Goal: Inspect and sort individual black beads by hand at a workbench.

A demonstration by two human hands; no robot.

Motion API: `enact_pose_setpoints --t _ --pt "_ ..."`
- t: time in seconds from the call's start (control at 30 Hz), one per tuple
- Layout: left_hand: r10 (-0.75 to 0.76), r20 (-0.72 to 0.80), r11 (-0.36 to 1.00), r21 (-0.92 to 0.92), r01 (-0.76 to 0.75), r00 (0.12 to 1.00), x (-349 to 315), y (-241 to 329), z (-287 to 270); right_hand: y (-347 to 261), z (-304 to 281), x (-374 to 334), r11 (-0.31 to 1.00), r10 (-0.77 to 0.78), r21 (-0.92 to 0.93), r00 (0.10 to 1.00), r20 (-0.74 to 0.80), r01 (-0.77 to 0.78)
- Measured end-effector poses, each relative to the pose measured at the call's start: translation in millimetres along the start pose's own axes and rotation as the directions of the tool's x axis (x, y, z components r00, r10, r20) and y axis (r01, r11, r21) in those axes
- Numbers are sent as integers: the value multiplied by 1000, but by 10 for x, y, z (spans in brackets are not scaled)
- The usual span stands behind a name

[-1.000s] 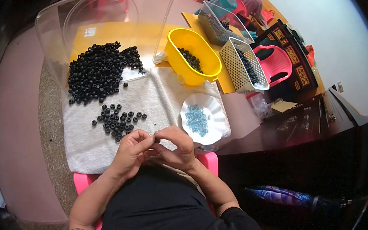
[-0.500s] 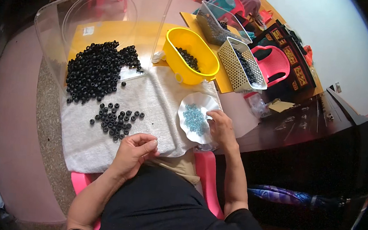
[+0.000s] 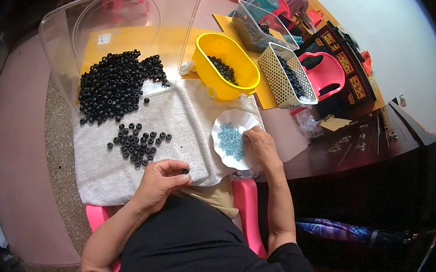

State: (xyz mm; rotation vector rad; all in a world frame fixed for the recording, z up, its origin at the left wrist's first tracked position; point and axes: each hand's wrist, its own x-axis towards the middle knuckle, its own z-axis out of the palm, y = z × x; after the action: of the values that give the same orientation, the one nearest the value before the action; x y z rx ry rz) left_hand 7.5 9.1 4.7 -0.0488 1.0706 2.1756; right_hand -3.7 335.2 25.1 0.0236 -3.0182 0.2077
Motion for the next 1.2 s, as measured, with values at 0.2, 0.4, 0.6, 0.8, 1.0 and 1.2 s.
enact_pose_setpoints --t 0.2,0.4,0.6,0.8,1.0,1.2 --pt "-14 9 999 -44 15 1000 23 -22 -20 0 41 -19 999 -33 5 999 -37 33" --pt "-13 8 999 -33 13 1000 41 -78 -36 -44 22 -15 990 -62 114 989 -135 78" --pt "17 14 998 -60 -16 1000 49 -100 -21 -5 67 -27 954 9 292 970 -244 64" --pt "20 15 996 -83 -19 1000 45 -112 -15 5 36 -35 931 79 365 980 -184 -7" --pt "-31 2 997 -64 31 1000 48 -117 -14 59 12 -10 957 -61 271 987 -151 100" --pt "-20 9 999 -43 20 1000 57 -117 -21 -10 -56 21 949 -91 294 992 -88 113"
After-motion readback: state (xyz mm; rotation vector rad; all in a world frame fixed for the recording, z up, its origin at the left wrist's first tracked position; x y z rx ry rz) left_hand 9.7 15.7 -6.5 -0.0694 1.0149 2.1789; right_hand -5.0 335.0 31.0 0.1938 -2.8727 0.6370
